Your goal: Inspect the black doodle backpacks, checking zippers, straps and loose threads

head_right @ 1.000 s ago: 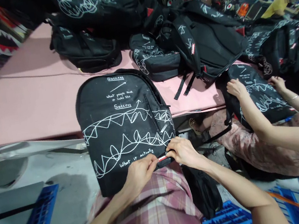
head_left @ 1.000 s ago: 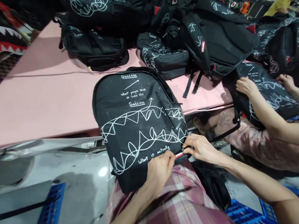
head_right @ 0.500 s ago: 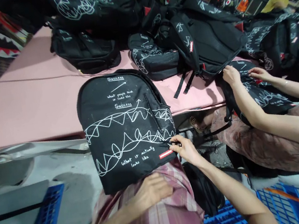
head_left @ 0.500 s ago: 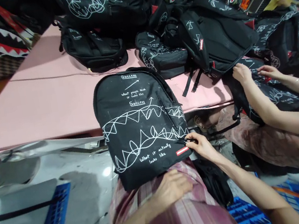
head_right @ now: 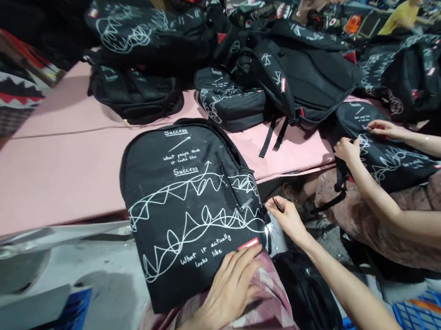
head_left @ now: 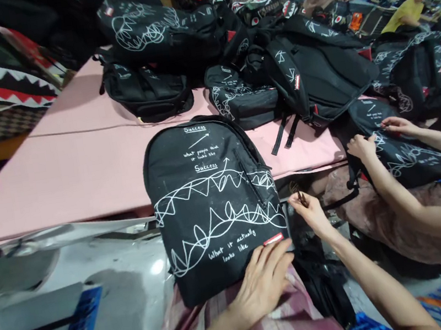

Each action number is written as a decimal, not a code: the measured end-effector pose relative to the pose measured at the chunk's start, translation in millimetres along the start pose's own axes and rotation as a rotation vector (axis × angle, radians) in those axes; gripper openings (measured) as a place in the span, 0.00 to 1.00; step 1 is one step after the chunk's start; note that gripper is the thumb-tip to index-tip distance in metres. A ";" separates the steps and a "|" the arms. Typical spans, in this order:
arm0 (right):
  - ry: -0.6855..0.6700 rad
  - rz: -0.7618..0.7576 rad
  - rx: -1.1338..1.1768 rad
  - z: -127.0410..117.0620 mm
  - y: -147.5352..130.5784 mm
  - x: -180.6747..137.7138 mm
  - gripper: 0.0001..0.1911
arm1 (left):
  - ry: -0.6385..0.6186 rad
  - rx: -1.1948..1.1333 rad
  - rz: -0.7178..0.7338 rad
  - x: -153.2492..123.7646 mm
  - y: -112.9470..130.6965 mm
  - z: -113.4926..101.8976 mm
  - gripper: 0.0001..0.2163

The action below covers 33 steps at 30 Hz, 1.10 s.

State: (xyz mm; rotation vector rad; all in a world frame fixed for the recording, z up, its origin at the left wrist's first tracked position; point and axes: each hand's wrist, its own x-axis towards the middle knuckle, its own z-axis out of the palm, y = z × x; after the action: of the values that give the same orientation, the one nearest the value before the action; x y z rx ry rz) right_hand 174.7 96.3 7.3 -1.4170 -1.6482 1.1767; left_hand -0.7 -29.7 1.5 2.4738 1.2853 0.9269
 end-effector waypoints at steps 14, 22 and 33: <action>-0.291 -0.356 -0.284 37.8 -0.9 32.8 0.09 | -0.132 0.308 -0.755 116.6 -107.6 -31.3 0.26; -0.484 -0.473 -0.516 32.2 -18.0 43.6 0.23 | -0.140 -0.523 -0.986 87.7 -148.0 -41.5 0.28; 0.049 0.025 -0.183 33.5 30.3 135.8 0.14 | 0.123 -0.954 -1.061 72.9 -142.3 -52.2 0.32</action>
State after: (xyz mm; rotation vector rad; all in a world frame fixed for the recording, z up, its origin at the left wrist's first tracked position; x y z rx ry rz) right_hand 129.4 222.3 -43.2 -1.5707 -1.7441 1.0175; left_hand -96.5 108.2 11.1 0.8405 1.4173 0.9964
